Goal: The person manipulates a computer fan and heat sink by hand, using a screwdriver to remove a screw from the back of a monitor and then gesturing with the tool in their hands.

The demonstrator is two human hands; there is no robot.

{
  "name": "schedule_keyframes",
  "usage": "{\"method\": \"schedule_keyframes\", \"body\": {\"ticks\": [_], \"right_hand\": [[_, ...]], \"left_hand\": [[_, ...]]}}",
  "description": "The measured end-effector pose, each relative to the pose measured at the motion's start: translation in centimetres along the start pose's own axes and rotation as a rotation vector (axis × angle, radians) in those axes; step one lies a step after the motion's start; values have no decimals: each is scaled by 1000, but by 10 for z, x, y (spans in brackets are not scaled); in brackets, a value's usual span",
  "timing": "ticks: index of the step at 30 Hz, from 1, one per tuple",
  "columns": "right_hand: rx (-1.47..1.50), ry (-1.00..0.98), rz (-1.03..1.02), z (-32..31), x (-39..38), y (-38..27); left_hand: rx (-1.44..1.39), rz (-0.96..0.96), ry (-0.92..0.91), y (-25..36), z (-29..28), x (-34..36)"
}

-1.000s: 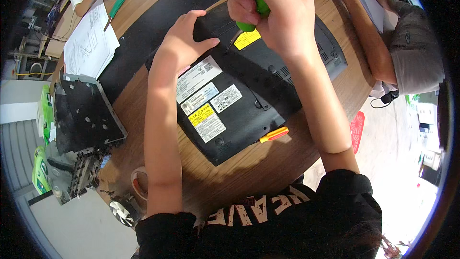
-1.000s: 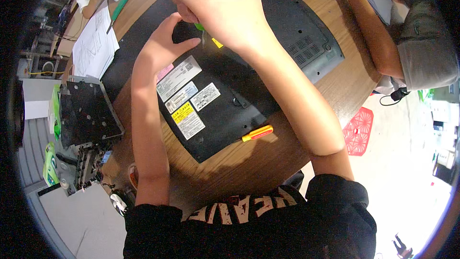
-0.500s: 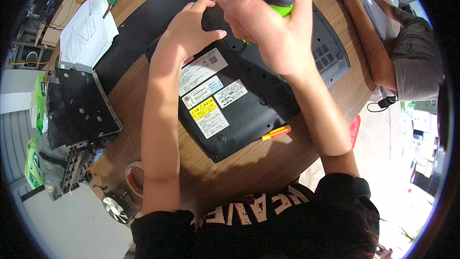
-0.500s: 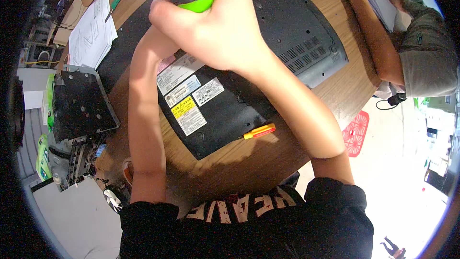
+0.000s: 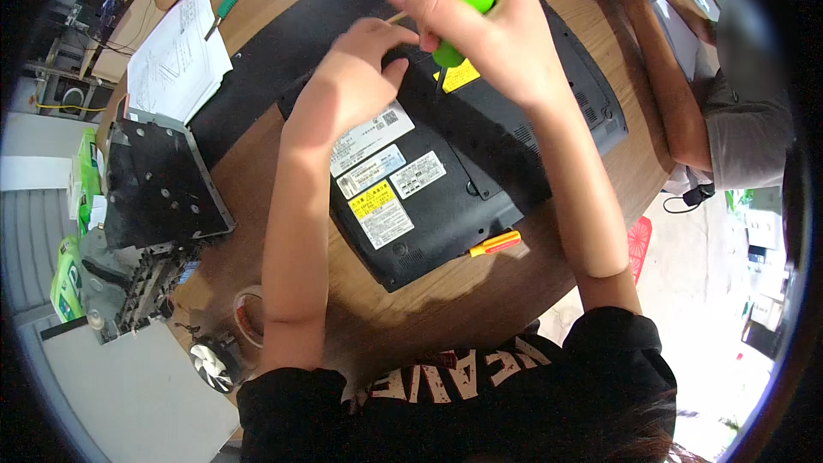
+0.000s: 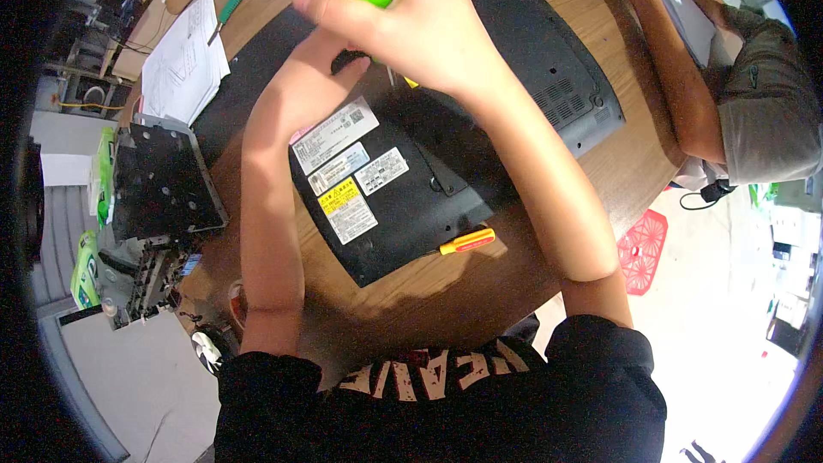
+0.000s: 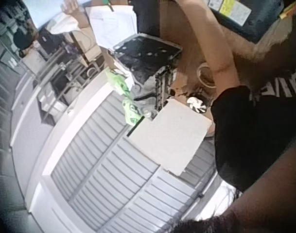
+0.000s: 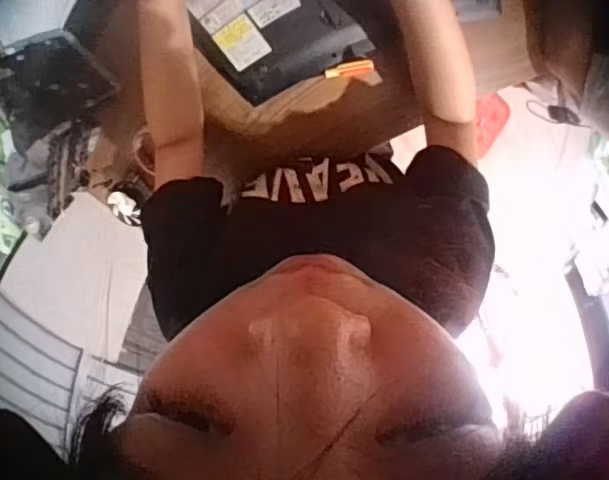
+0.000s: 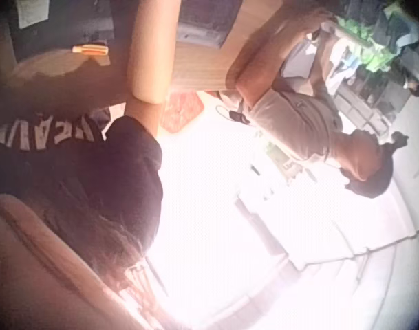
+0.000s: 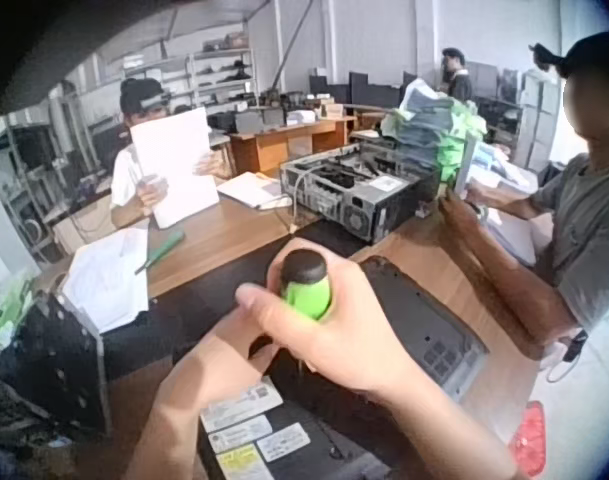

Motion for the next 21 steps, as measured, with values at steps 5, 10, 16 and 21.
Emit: {"method": "schedule_keyframes", "body": {"ticks": [5,10,16,21], "right_hand": [[-658,-119,-112,12,1,-19],[-690,-190,-48,11,-4,-30],[-625,-205,-59,12,-8,-51],[-497,-261,-24,23,-8,-49]], "left_hand": [[-334,155,-513,41,20,-17],[-341,192,-265,53,-9,-13],[-547,232,85,59,-60,-28],[-628,287,203,68,-71,-37]]}}
Point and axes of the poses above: each hand's wrist, its own x-axis towards the middle knuckle, its own z-axis out of the palm, y = z × x, the point moved 9 cm from there along x, towards the middle knuckle, and after that the axes turned 15 degrees about -y, right-handed, at the moved point
